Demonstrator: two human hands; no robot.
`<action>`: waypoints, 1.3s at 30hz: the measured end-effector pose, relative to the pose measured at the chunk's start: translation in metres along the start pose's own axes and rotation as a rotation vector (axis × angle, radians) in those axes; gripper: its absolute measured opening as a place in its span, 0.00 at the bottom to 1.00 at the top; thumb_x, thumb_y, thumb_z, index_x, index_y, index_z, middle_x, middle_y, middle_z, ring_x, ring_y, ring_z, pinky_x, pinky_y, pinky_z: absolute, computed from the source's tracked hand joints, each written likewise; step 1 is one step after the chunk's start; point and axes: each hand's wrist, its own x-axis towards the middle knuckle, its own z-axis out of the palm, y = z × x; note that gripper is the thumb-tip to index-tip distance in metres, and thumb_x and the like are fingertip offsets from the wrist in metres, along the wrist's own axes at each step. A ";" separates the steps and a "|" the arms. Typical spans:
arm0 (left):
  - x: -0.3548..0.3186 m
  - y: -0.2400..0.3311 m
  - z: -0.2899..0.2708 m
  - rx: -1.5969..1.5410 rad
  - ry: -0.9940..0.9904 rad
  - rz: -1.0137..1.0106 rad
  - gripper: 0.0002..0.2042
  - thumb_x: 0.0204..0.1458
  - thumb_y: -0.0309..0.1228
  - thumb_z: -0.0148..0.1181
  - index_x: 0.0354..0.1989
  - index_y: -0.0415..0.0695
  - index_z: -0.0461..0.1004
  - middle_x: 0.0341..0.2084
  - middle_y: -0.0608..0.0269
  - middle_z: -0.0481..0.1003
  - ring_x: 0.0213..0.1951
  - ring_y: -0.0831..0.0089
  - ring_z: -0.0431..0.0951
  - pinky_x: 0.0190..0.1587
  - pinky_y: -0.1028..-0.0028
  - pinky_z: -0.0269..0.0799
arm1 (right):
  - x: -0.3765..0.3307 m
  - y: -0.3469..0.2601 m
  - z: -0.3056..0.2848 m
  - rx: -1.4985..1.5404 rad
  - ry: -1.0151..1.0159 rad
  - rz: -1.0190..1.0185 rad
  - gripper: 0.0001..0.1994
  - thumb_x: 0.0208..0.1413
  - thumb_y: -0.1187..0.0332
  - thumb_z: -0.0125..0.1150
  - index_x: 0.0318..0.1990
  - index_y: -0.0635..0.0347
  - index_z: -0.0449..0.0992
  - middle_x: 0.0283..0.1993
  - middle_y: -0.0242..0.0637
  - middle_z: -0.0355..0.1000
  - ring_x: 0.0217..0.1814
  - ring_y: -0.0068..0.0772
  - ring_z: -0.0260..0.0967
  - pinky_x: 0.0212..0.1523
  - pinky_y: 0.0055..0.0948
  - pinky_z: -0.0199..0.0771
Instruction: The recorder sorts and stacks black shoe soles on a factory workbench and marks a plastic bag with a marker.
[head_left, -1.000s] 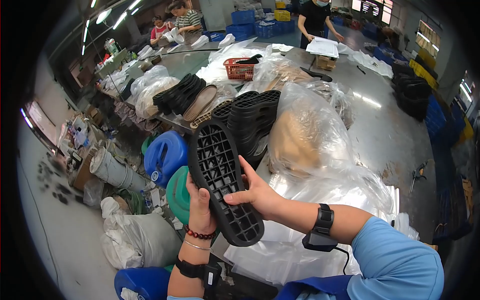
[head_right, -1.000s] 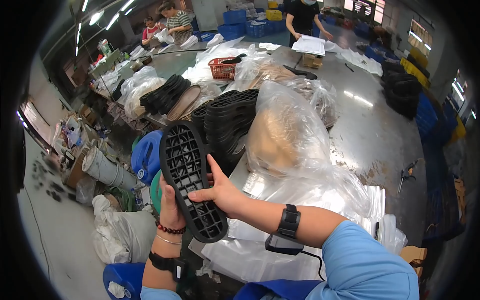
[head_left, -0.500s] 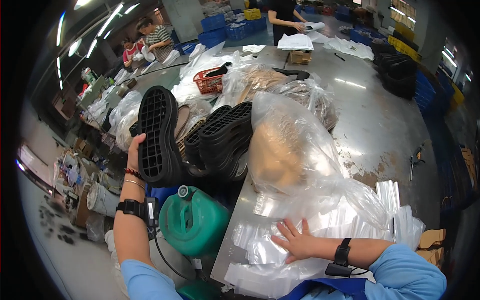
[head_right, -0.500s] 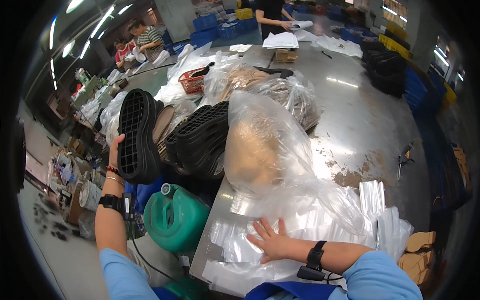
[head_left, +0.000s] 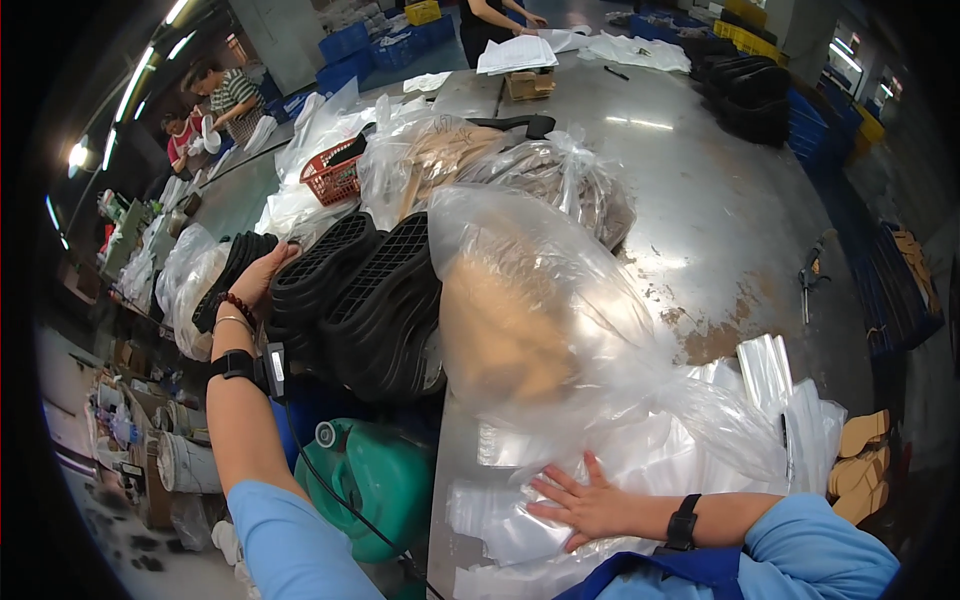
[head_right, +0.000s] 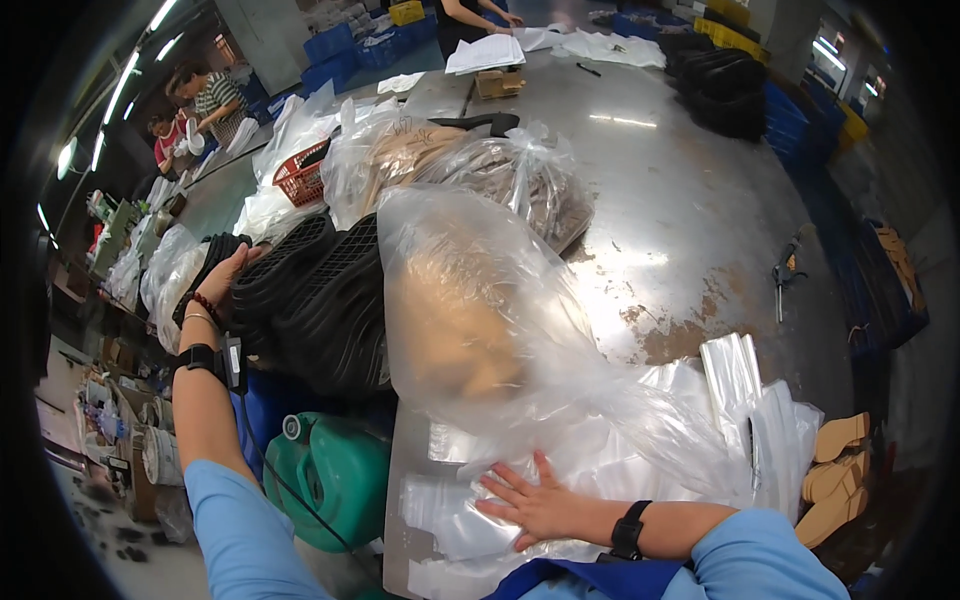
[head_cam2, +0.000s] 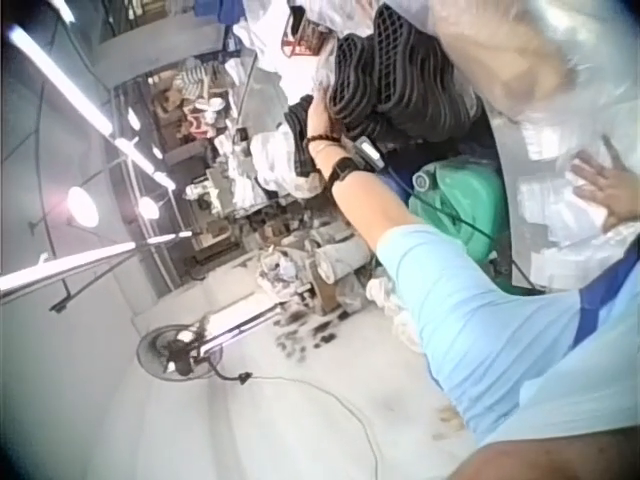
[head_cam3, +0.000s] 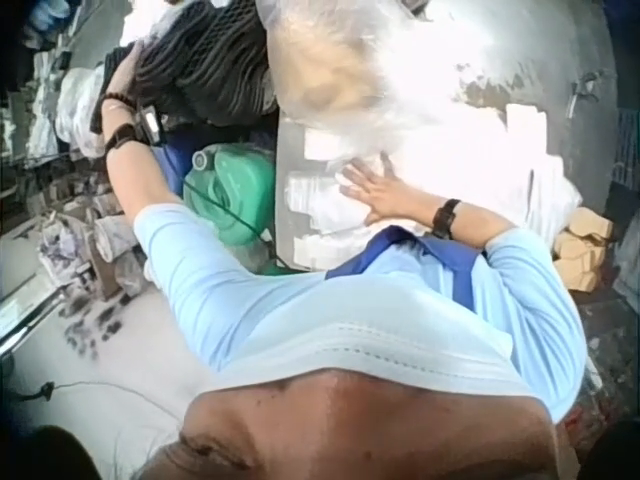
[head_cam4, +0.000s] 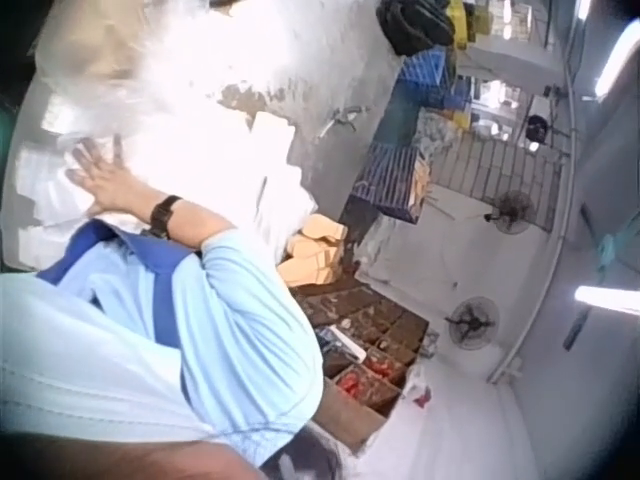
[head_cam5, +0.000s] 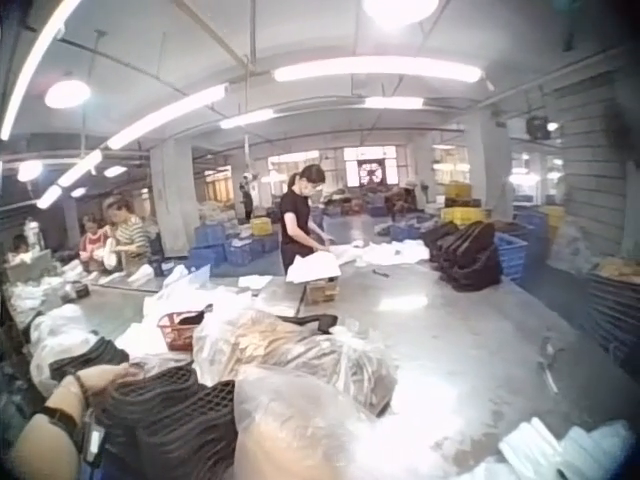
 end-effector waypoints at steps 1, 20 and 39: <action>-0.004 0.001 0.000 0.061 0.038 0.061 0.25 0.61 0.50 0.48 0.51 0.40 0.73 0.43 0.63 0.77 0.41 0.77 0.76 0.45 0.76 0.71 | 0.001 -0.003 -0.002 0.018 -0.021 -0.009 0.51 0.39 0.36 0.61 0.71 0.40 0.47 0.75 0.44 0.37 0.78 0.46 0.27 0.57 0.83 0.20; -0.312 -0.156 0.418 0.432 -0.001 1.216 0.09 0.43 0.20 0.58 0.35 0.41 0.76 0.50 0.44 0.71 0.53 0.51 0.72 0.60 0.51 0.60 | -0.036 -0.021 -0.039 0.148 0.139 -0.026 0.43 0.44 0.57 0.67 0.68 0.49 0.54 0.71 0.46 0.50 0.75 0.47 0.43 0.69 0.63 0.34; -0.473 -0.245 0.668 0.496 -0.063 0.870 0.08 0.53 0.18 0.54 0.39 0.36 0.77 0.36 0.52 0.79 0.38 0.62 0.78 0.45 0.68 0.73 | -0.657 -0.026 -0.068 1.178 0.759 0.299 0.27 0.59 0.65 0.59 0.64 0.59 0.60 0.53 0.39 0.71 0.54 0.27 0.69 0.56 0.28 0.68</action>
